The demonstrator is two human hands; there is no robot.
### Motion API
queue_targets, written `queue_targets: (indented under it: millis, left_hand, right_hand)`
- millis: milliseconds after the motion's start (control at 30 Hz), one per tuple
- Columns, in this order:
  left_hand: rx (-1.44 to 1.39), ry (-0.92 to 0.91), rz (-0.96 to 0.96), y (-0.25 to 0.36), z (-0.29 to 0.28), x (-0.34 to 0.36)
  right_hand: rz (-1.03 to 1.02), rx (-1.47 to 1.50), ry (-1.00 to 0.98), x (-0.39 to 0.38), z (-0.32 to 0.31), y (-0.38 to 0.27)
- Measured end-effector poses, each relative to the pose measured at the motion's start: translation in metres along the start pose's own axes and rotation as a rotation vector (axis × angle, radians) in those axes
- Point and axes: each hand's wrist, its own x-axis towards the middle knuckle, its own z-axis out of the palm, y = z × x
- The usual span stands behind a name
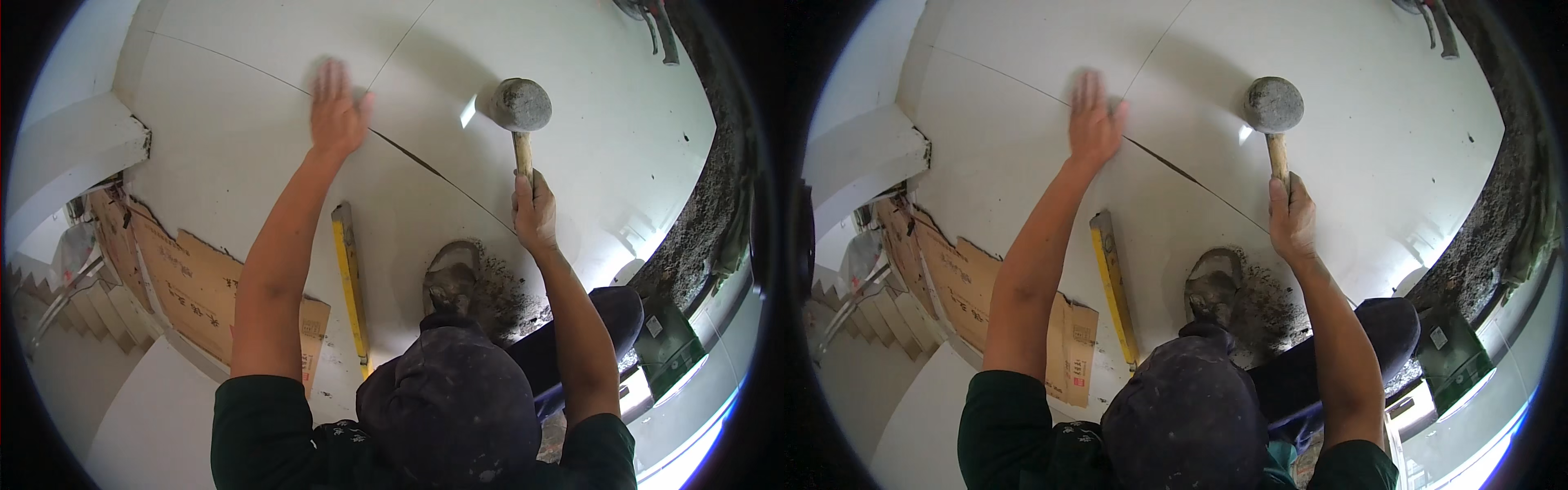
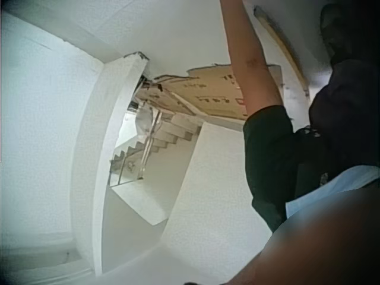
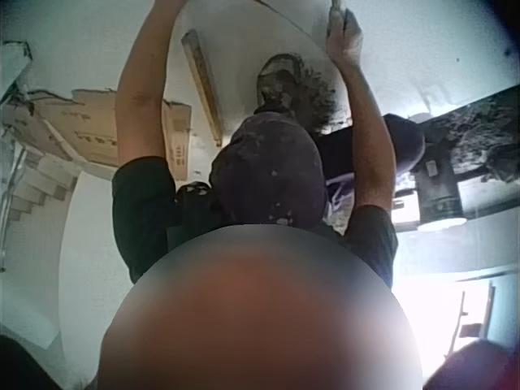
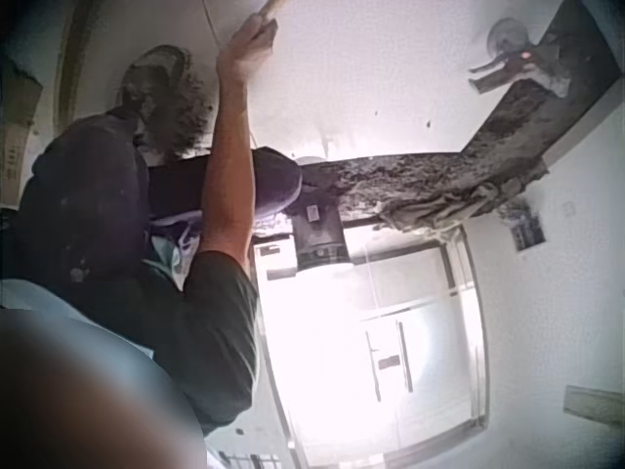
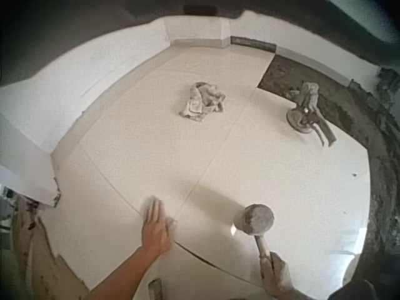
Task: Installing floor tiles by applying mortar and leveling them using a rubber mallet.
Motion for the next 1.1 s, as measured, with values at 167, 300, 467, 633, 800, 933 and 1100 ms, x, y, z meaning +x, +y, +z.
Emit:
queue_targets:
  millis: [167, 300, 467, 633, 800, 933, 1100]
  left_hand:
    - [-0.085, -0.018, -0.016, 0.099, 0.024, 0.056]
    - [-0.026, 0.019, -0.119, 0.111, 0.033, 0.043]
    - [-0.041, -0.006, -0.137, 0.121, 0.031, 0.045]
    - [-0.021, -0.06, -0.12, 0.114, 0.027, 0.046]
    - [-0.03, -0.07, -0.124, 0.127, 0.035, 0.045]
    - [-0.013, -0.011, -0.095, 0.114, 0.032, 0.045]
    - [-0.066, 0.01, -0.081, 0.132, 0.034, 0.046]
  right_hand:
    - [0.02, 0.013, 0.011, 0.021, 0.003, -0.01]
    - [-0.065, 0.084, 0.017, 0.023, 0.011, -0.062]
    - [-0.25, 0.071, 0.206, 0.045, 0.025, -0.076]
    - [-0.104, 0.066, 0.073, 0.063, 0.016, -0.095]
    - [-0.264, -0.113, 0.156, 0.07, 0.018, -0.068]
    - [-0.143, -0.025, 0.041, 0.073, 0.023, -0.096]
    - [-0.304, -0.09, 0.178, 0.068, 0.015, -0.052]
